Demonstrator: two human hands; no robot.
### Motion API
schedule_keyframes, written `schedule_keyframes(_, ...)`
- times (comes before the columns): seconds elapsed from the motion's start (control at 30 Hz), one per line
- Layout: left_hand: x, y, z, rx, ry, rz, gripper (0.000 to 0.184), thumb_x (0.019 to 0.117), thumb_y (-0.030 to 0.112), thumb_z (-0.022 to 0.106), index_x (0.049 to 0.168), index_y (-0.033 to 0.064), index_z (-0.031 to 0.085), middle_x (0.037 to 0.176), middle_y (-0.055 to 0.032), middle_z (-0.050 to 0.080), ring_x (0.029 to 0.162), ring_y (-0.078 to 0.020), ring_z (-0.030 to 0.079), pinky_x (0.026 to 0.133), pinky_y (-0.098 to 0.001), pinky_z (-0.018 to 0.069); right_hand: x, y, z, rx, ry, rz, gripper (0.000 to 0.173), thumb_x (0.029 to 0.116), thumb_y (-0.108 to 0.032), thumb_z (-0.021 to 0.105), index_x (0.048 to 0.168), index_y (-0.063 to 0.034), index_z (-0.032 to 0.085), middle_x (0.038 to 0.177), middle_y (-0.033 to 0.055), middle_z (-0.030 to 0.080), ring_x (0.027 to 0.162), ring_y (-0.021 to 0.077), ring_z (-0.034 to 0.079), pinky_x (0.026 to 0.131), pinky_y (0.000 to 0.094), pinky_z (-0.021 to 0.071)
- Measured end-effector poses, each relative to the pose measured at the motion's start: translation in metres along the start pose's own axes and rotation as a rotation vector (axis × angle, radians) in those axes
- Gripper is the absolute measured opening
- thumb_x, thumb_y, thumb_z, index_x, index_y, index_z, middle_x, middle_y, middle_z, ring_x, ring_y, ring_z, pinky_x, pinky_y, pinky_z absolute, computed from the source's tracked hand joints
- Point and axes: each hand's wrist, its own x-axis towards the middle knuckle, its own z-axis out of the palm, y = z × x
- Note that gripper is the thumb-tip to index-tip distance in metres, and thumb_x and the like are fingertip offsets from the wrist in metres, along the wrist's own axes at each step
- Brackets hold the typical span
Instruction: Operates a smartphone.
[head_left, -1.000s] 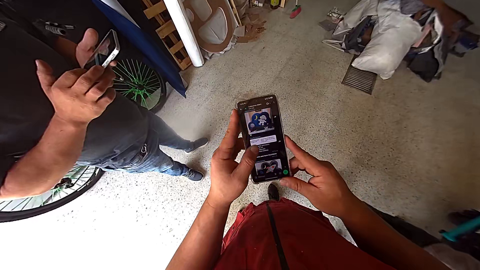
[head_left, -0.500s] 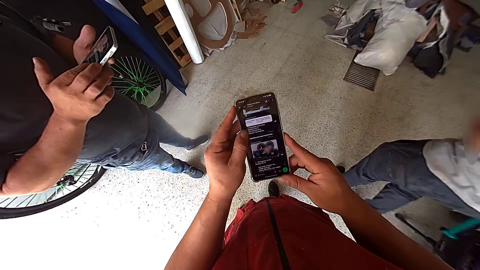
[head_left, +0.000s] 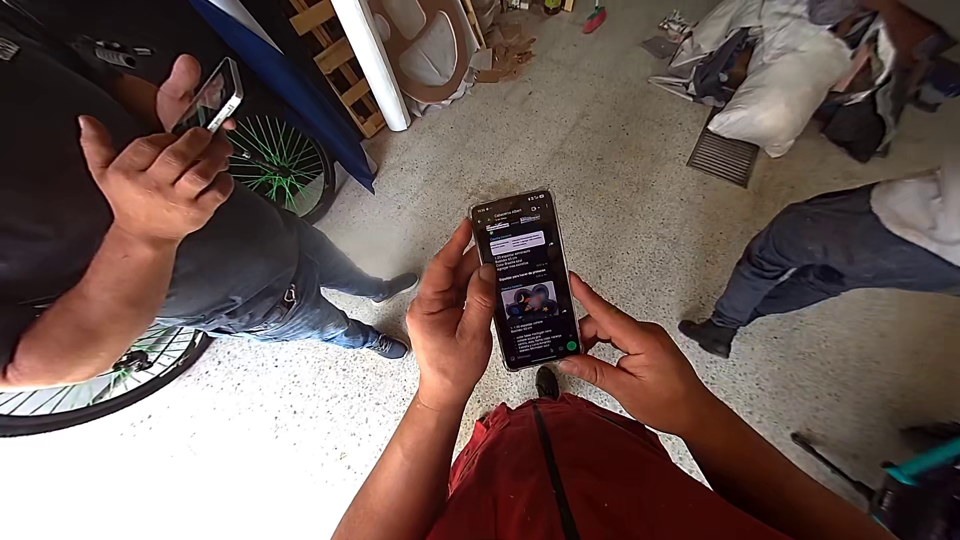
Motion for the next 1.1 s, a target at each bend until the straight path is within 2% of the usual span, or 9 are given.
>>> schedule_keyframes(0.57, -0.004, 0.001, -0.001, 0.02, -0.001, -0.002, 0.049, 0.102, -0.002, 0.055, 0.15, -0.0011, 0.046, 0.126, -0.013, 0.072, 0.106, -0.0215, 0.074, 0.094, -0.0363, 0.0626, -0.002, -0.001, 0.0, 0.003, -0.001, 0.002, 0.086, 0.0919, -0.02, 0.079, 0.163, -0.0197, 0.032, 0.102, -0.0018, 0.075, 0.089, 0.0119, 0.073, 0.082, 0.0287, 0.0645)
schedule_keyframes(0.8, -0.005, -0.002, -0.005, -0.009, -0.076, 0.012, 0.058, 0.0999, -0.003, 0.054, 0.156, -0.0003, 0.039, 0.136, -0.0158, 0.066, 0.113, -0.0261, 0.071, 0.097, -0.0395, 0.0611, -0.002, 0.0, -0.002, 0.01, -0.01, 0.003, 0.085, 0.0932, -0.02, 0.078, 0.164, -0.0214, 0.031, 0.101, -0.0018, 0.075, 0.088, 0.0124, 0.073, 0.083, 0.0295, 0.0647)
schedule_keyframes(0.93, -0.004, -0.005, -0.008, -0.016, -0.123, 0.032, 0.063, 0.0974, -0.002, 0.055, 0.158, 0.0024, 0.037, 0.14, -0.015, 0.063, 0.105, -0.0234, 0.072, 0.091, -0.0381, 0.0625, -0.001, 0.001, -0.003, -0.005, -0.002, -0.012, 0.084, 0.0939, -0.022, 0.077, 0.164, -0.0208, 0.031, 0.102, -0.0018, 0.075, 0.089, 0.0124, 0.073, 0.085, 0.0301, 0.0644)
schedule_keyframes(1.1, -0.003, -0.005, -0.01, -0.034, -0.154, 0.041, 0.068, 0.0951, -0.004, 0.055, 0.16, 0.0034, 0.034, 0.143, -0.0153, 0.061, 0.109, -0.0243, 0.071, 0.093, -0.0384, 0.0619, -0.001, 0.0, -0.004, 0.004, -0.007, -0.009, 0.083, 0.095, -0.022, 0.076, 0.164, -0.0236, 0.031, 0.104, -0.0017, 0.076, 0.091, 0.0135, 0.074, 0.087, 0.032, 0.0647)
